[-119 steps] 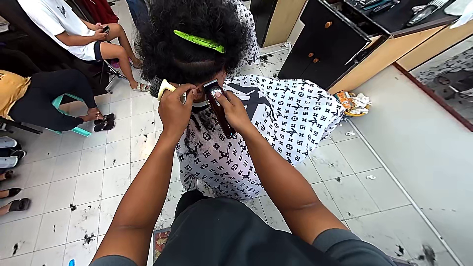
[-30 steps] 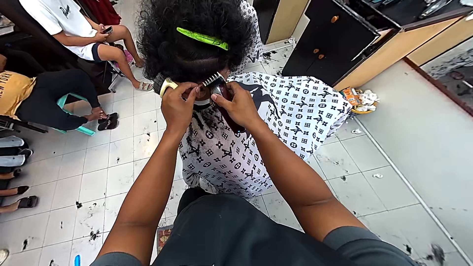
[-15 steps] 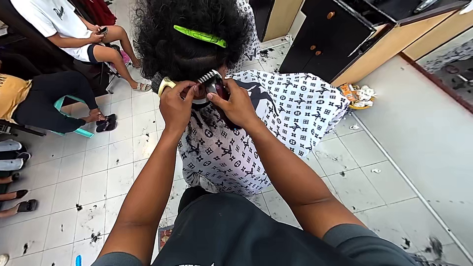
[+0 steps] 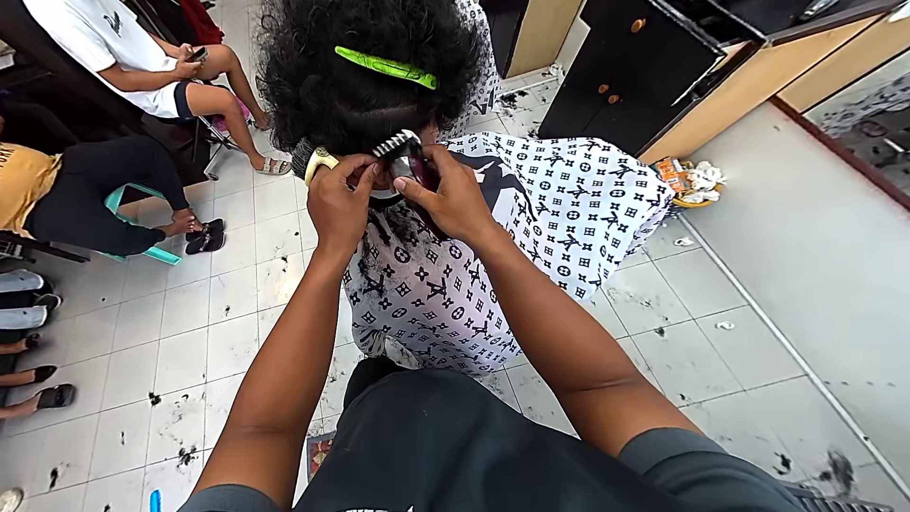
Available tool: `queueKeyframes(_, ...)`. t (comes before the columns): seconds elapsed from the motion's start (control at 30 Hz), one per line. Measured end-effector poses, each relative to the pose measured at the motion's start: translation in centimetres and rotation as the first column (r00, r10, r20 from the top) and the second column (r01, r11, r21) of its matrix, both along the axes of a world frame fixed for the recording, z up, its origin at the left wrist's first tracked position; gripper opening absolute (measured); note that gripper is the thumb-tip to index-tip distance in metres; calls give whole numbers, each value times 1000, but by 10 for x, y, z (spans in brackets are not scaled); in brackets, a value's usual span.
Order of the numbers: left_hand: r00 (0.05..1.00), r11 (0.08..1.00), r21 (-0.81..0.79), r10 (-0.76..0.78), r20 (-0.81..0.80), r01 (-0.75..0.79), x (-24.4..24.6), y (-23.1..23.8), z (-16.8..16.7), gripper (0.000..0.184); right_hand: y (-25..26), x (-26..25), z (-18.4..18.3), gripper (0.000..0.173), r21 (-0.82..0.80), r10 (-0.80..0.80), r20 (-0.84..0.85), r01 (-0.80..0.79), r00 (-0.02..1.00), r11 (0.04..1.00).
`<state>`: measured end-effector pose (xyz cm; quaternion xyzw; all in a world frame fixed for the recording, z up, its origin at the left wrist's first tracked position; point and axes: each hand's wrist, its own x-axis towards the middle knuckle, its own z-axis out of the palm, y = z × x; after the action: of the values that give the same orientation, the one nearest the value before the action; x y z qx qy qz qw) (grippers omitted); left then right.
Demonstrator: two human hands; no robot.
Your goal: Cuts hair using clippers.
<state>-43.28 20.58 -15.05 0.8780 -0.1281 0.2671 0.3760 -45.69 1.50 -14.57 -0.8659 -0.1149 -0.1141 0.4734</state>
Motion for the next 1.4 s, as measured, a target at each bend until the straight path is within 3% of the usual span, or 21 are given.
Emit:
queueKeyframes(0.2, 1000, 1000, -5, -10, 12, 10, 1, 1, 0, 21, -2, -2, 1, 52, -25, -109, -117, 107, 987, 994)
queueKeyframes(0.33, 1000, 1000, 1, -6, 18, 6, 0, 2, -2, 20, 7, -3, 0, 55, 6, -4, 69, 4, 998, 1000)
queueKeyframes(0.5, 1000, 1000, -8, -18, 24, 18, 1, 4, -2, 20, 2, -5, 5, 54, -49, -111, -101, 107, 989, 993)
queueKeyframes(0.6, 1000, 1000, -3, -14, 13, 14, 1, 5, -2, 21, 6, -3, 5, 54, -8, -17, 31, 17, 999, 1000)
queueKeyframes(0.67, 1000, 1000, -2, -16, 0, 16, -1, 3, 0, 22, 3, -2, 2, 56, 57, 104, 48, -107, 993, 993)
queueKeyframes(0.73, 1000, 1000, -5, -26, 2, 26, 0, 5, 0, 20, -7, -3, -4, 38, 269, 206, -154, -160, 966, 950)
queueKeyframes(0.77, 1000, 1000, -4, -30, 8, 30, 0, 6, 0, 20, -11, -3, -9, 30, 406, 265, -269, -140, 926, 903)
queueKeyframes(0.83, 999, 999, -1, -37, 31, 37, 2, 8, -2, 19, -15, -4, -15, 35, 597, 368, -399, -67, 840, 800)
queueKeyframes(0.93, 998, 999, -4, -43, 39, 43, 4, 9, -4, 18, -2, -4, -15, 40, 737, 429, -405, 10, 807, 676)
queueKeyframes(1.2, 1000, 1000, 10, -21, 11, 21, 4, 9, -2, 16, 23, 4, -22, 42, 850, 417, -282, 23, 864, 527)
queueKeyframes(1.4, 999, 999, 7, -44, 6, 44, 5, 10, -1, 15, 20, 6, -22, 44, 853, 445, -296, 24, 845, 522)
